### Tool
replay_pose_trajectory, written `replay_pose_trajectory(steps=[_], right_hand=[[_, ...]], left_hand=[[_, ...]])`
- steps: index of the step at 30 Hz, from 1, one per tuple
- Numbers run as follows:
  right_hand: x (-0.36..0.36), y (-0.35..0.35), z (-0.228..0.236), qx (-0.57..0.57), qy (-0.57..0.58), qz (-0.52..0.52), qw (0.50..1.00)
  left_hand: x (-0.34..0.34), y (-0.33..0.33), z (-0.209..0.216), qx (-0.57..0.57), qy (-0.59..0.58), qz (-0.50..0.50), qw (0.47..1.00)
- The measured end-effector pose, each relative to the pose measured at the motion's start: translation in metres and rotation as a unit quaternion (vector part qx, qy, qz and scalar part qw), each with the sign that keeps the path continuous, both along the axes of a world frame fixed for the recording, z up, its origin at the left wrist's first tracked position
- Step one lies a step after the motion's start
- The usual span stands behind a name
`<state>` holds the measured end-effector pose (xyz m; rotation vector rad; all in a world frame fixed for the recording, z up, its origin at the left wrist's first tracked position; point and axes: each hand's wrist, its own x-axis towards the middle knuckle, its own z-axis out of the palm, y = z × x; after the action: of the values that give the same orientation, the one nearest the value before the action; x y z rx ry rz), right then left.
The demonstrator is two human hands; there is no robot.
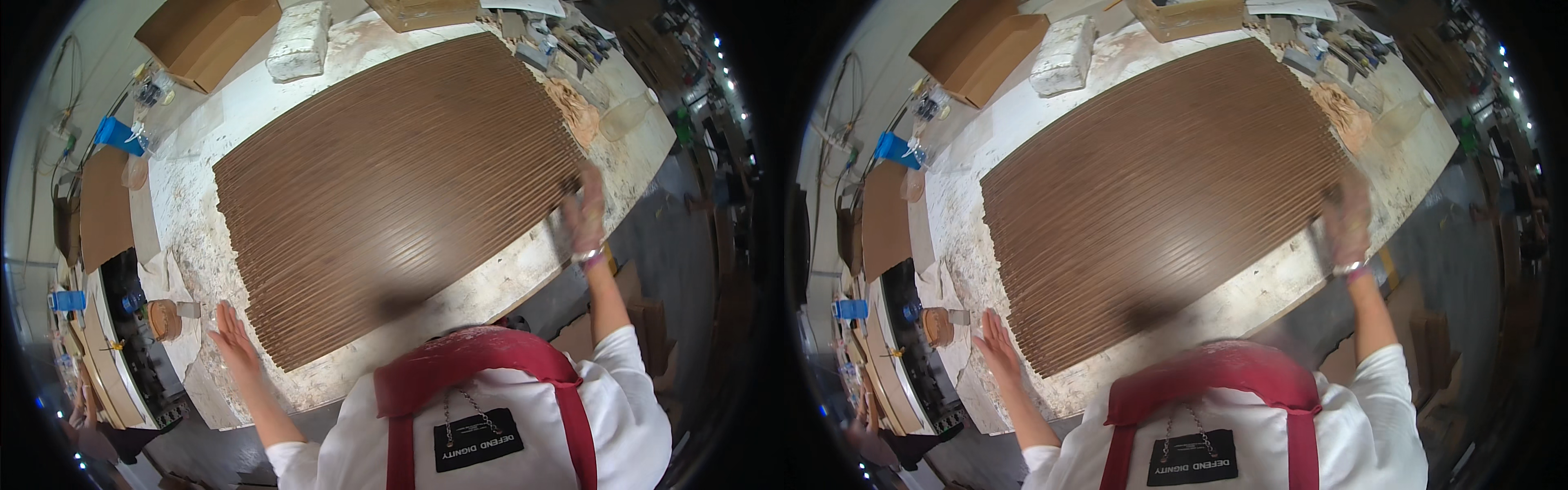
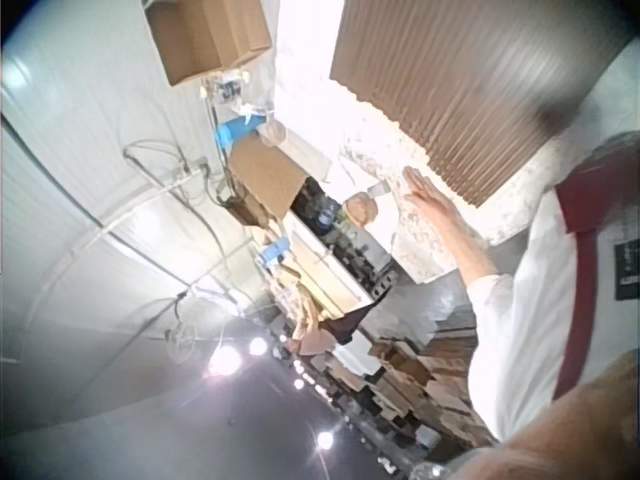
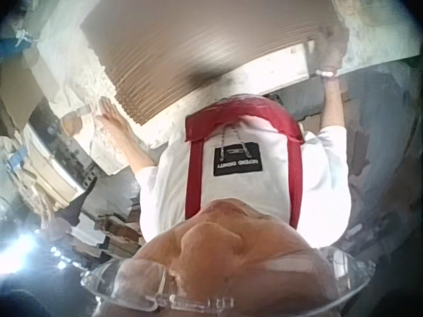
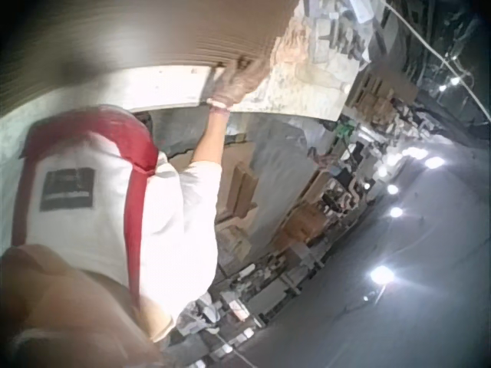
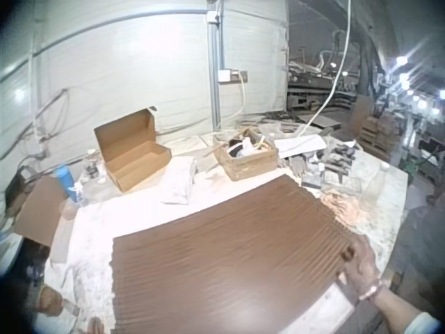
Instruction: The person applies a finish to slatted wooden panels using a small applicator pad and a cloth. The person wipes the applicator over the slats, applies more finish from a small container, and then wipes the entire panel with a cloth.
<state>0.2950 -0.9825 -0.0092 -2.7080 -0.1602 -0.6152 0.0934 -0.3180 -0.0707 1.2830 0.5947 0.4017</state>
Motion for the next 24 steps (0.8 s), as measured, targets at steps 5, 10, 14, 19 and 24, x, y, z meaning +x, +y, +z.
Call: replay_pose_trajectory(steps=[5, 10, 14, 19, 24], right_hand=[[0.067, -0.239, -0.115, -0.034, 0.008, -0.080, 0.996], [0.092, -0.132, -0.092, 0.231, 0.113, -0.169, 0.951], [0.103, -0.141, -0.100, 0.236, 0.104, -0.179, 0.949], [0.102, -0.172, -0.122, 0.222, 0.137, -0.137, 0.956], [0.085, -0.170, -0.094, 0.485, 0.191, -0.009, 0.853]], left_hand=[[0.033, -0.084, 0.024, 0.002, 0.016, -0.113, 0.993], [0.015, -0.084, 0.031, -0.003, 0.024, -0.106, 0.994], [0.024, -0.099, 0.036, 0.086, 0.085, -0.110, 0.987], [0.015, -0.072, 0.008, 0.201, 0.090, 0.035, 0.975], [-0.052, -0.088, 0.014, 0.205, 0.137, 0.294, 0.924]])
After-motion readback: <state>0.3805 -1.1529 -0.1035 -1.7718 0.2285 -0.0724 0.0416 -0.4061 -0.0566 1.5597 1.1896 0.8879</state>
